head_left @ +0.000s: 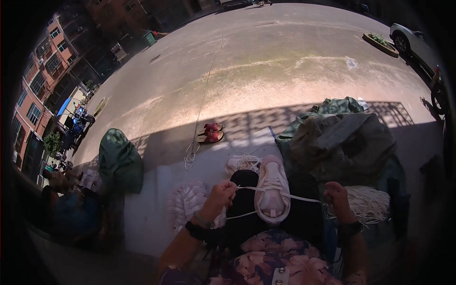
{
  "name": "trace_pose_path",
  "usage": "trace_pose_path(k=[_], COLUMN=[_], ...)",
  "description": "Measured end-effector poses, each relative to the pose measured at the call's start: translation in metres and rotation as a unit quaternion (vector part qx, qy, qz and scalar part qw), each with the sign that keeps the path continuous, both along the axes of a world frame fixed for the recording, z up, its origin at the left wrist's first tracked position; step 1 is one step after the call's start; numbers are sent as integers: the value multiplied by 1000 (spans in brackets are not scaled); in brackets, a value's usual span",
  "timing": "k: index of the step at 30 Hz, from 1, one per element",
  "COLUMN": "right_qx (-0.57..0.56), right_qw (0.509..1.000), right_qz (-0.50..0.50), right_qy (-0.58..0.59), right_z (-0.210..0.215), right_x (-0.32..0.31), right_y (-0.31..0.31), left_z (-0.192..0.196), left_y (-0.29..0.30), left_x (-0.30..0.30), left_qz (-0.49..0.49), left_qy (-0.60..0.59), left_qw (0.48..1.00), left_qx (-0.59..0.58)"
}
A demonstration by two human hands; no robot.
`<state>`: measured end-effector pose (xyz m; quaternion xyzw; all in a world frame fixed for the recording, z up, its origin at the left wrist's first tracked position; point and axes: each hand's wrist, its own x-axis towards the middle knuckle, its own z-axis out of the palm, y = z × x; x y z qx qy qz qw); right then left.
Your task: The recorder is lacing white and pink sneakers while sitting on a stool outdoors.
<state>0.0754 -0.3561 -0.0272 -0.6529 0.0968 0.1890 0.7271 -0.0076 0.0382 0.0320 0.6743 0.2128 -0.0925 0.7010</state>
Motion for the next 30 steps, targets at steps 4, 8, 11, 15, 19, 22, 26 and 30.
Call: trace_pose_path(k=[4,8,11,15,19,22,26,30], right_qx=[6,-66,-119,-237,-289,-285,-280,-297], right_qw=[987,973,946,873,816,795,791,766], right_qz=[143,168,169,131,168,180,170,169], right_qy=[-79,-145,-251,-405,-471,-505,-517,-544], right_z=[29,30,26,28,28,29,22,9], right_x=[-2,-14,-22,-31,-34,-34,-24,-14], right_y=[55,85,93,103,118,124,133,136], left_z=[17,11,4,10,-9,-6,-20,-28], left_y=[-39,-60,-74,-93,-93,-92,-84,-86], left_x=[11,10,3,3,9,7,11,15], left_qz=[-66,-130,-168,-190,-224,-220,-225,-207], left_qy=[0,-77,-327,-385,-365,-388,-372,-354], left_qw=[997,982,845,726,680,638,631,647], left_qx=[-30,113,389,538,596,627,642,643])
